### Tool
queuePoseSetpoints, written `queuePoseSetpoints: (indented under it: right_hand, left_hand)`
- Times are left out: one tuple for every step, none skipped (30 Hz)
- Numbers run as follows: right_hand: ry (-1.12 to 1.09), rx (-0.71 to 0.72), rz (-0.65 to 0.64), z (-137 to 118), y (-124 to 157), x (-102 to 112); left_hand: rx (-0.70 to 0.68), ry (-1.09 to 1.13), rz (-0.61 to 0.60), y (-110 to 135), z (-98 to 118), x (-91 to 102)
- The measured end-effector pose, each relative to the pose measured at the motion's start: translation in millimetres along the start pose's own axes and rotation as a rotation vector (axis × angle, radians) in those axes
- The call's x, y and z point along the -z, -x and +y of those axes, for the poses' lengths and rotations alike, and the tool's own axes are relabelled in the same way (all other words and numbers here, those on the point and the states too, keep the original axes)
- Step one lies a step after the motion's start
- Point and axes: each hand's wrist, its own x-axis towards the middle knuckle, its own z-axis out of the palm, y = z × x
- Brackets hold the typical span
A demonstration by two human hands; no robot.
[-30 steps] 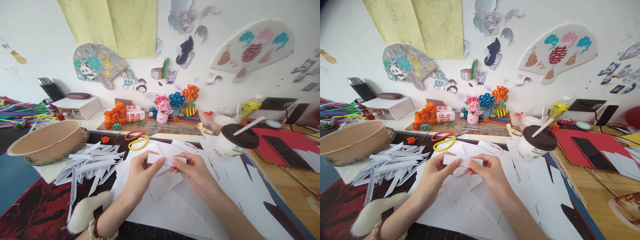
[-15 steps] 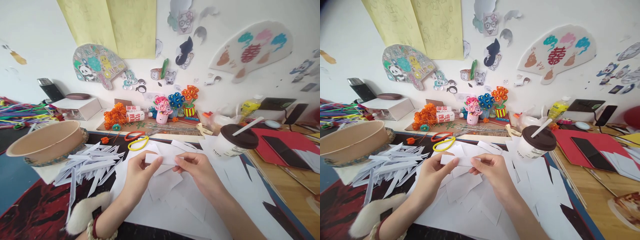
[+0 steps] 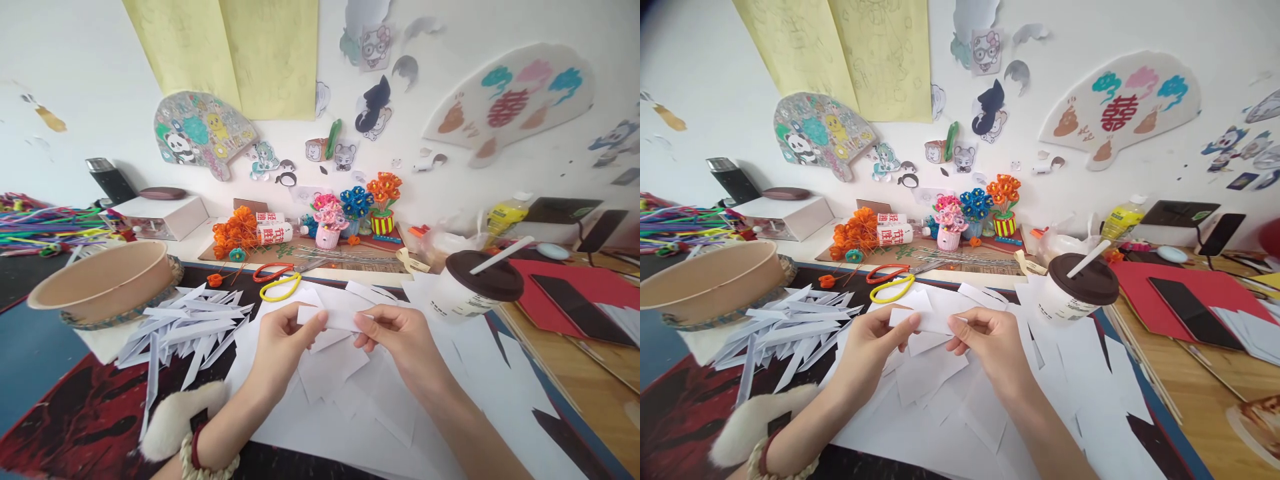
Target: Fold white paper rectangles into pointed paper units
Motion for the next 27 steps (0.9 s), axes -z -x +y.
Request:
queuePoseSetpoints:
  right_hand:
    - [0.005,0.000,0.007,0.0,0.3,0.1]
    - [0.010,0.000,0.013,0.0,0.6,0.2]
    - [0.016,0.001,0.022,0.0,0.9,0.5]
    - [0.023,0.004,0.032,0.1,1.2,0.7]
    - [0.030,0.008,0.043,0.0,1.3,1.0]
    - [0.036,0.013,0.054,-0.2,1.4,1.2]
    - [0.043,0.018,0.067,-0.5,1.5,1.4]
    - [0.050,0.023,0.075,-1.0,1.5,1.5]
    - [0.055,0.027,0.079,-1.6,1.6,1.5]
    - [0.060,0.032,0.081,-2.1,1.7,1.4]
    - [0.064,0.037,0.081,-2.6,1.9,1.3]
    - [0.066,0.042,0.081,-3.0,2.0,1.2]
    - [0.068,0.049,0.082,-3.2,2.2,1.2]
    - [0.070,0.055,0.084,-3.3,2.4,1.3]
    - [0.072,0.061,0.089,-3.1,2.6,1.5]
    - [0.076,0.067,0.095,-2.9,2.7,1.8]
    - [0.080,0.072,0.101,-2.7,2.8,2.1]
    - [0.084,0.076,0.106,-2.6,2.8,2.4]
    - [0.087,0.079,0.110,-2.6,2.7,2.6]
    - [0.088,0.081,0.112,-2.8,2.5,2.5]
    - [0.088,0.083,0.109,-3.1,2.4,2.2]
    - [0.086,0.083,0.104,-3.6,2.2,1.5]
    - [0.084,0.084,0.097,-4.0,2.2,0.7]
    - [0.080,0.084,0.090,-4.5,2.2,-0.2]
    - [0.076,0.084,0.086,-4.7,2.3,-1.1]
    - [0.071,0.085,0.086,-4.8,2.5,-1.7]
    - [0.068,0.086,0.090,-4.7,2.7,-2.0]
  left_hand:
    - [0.000,-0.011,0.005,-0.8,0.0,0.4]
    - [-0.001,-0.016,0.009,-1.8,-0.1,0.9]
    - [0.000,-0.015,0.006,-2.8,-0.4,1.5]
    - [0.002,-0.011,0.002,-3.7,-0.8,2.0]
    - [0.005,-0.008,-0.004,-4.4,-1.5,2.7]
    - [0.006,-0.007,-0.007,-4.9,-2.4,3.4]
    - [0.007,-0.008,-0.008,-5.2,-3.3,4.0]
    - [0.009,-0.012,-0.007,-5.4,-4.3,4.7]
    - [0.012,-0.015,-0.004,-5.4,-5.3,5.3]
    - [0.017,-0.013,-0.001,-5.4,-6.1,5.7]
    - [0.023,-0.006,0.000,-5.3,-6.7,6.0]
    - [0.031,0.006,0.000,-5.2,-6.9,6.1]
    - [0.038,0.017,0.000,-5.2,-6.8,6.0]
    - [0.041,0.024,0.000,-5.2,-6.4,6.0]
    - [0.043,0.028,-0.003,-5.2,-5.7,5.9]
    - [0.041,0.030,-0.009,-5.3,-4.9,6.0]
    - [0.036,0.031,-0.019,-5.5,-4.0,6.1]
    - [0.028,0.034,-0.033,-5.7,-3.2,6.4]
    - [0.020,0.036,-0.048,-6.0,-2.6,6.8]
    - [0.013,0.037,-0.059,-6.4,-2.2,7.3]
    - [0.007,0.035,-0.061,-6.9,-2.1,7.8]
    - [0.000,0.031,-0.053,-7.3,-2.3,8.2]
    - [-0.006,0.027,-0.040,-7.8,-2.7,8.5]
    - [-0.013,0.024,-0.025,-8.2,-3.2,8.7]
    - [-0.020,0.025,-0.012,-8.5,-3.7,8.9]
    - [-0.024,0.028,-0.009,-8.7,-4.0,9.0]
    - [-0.026,0.030,-0.014,-8.8,-4.1,9.0]
